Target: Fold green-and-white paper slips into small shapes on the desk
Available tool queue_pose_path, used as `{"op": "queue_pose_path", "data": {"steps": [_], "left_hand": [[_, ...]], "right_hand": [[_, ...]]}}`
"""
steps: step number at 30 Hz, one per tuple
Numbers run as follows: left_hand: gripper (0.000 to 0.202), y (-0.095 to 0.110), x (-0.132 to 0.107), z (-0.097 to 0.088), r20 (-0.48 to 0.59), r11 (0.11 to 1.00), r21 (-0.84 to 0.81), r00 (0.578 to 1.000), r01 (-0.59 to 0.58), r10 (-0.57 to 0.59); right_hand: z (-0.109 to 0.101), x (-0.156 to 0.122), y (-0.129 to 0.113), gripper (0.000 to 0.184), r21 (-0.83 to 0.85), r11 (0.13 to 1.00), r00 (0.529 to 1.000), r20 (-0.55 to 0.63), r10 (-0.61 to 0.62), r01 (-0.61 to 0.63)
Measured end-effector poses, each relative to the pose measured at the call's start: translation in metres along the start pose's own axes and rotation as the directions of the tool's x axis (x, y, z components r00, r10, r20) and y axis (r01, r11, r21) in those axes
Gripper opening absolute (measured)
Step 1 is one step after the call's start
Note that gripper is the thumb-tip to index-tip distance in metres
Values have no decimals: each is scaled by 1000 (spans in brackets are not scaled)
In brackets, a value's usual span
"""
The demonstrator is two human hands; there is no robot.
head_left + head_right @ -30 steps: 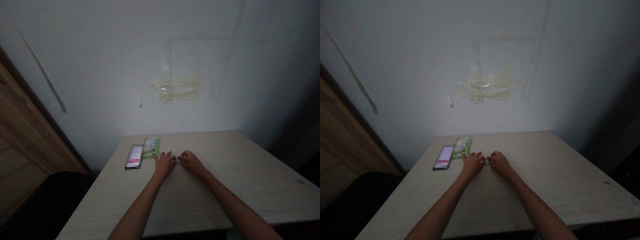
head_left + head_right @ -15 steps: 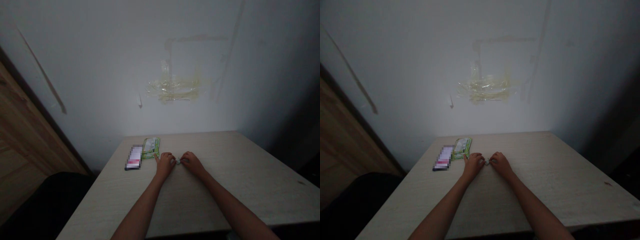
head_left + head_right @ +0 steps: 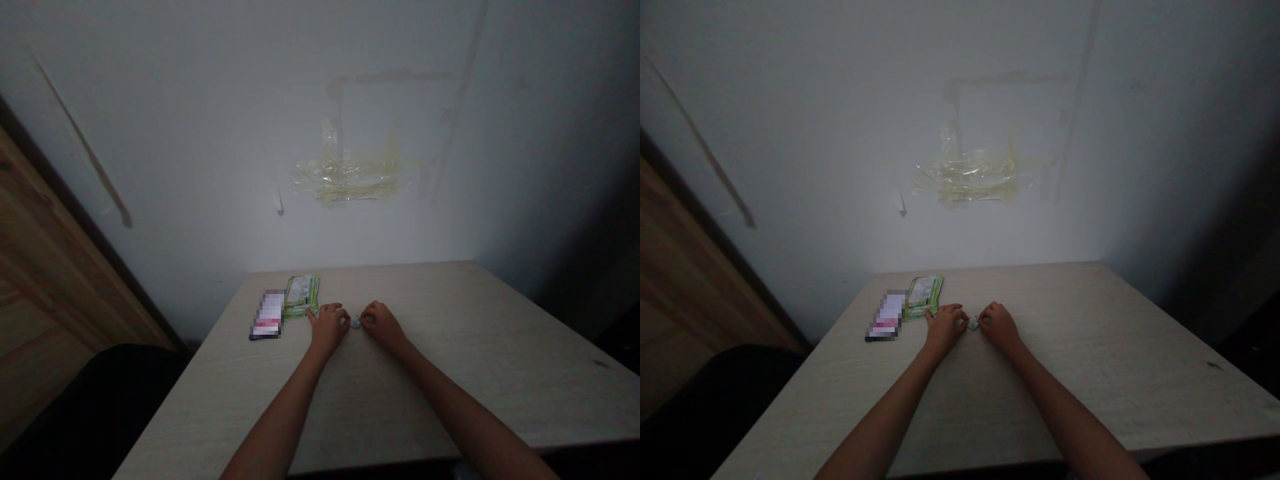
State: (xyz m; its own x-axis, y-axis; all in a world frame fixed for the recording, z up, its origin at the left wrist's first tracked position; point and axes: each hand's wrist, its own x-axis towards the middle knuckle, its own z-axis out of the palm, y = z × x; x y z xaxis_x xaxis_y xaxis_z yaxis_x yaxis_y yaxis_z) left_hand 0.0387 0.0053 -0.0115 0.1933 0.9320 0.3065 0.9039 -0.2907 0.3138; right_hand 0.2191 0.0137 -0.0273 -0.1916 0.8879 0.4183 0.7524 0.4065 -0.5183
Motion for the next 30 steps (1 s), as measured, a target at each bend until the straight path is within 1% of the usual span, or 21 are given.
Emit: {"op": "queue_pose_path", "data": {"steps": [6,17,21,24,30], "left_hand": [[13,3,0,-3,22,998,66,1000,-18,16],[22,3,-2,-5,73,999,37,997,-25,22],[26,0,-2,-3,60,999,27,997,-42,40],[26,-2,-3,-1,54,999,16,998,-44,43],[21,-7,-3,1,85,1000,-3,996,-27,28]], "right_hand": [[-4,1,-3,10,-12,1000,1000,30,-5,6],[-2,0,3,7,12,1000,999,35,-24,24],[-1,-2,4,14,29,999,999,31,-33,32],[-1,-3,4,15,52,998,999,23,-43,42],[-3,-3,5,8,132,991,999,30,-29,25]]}}
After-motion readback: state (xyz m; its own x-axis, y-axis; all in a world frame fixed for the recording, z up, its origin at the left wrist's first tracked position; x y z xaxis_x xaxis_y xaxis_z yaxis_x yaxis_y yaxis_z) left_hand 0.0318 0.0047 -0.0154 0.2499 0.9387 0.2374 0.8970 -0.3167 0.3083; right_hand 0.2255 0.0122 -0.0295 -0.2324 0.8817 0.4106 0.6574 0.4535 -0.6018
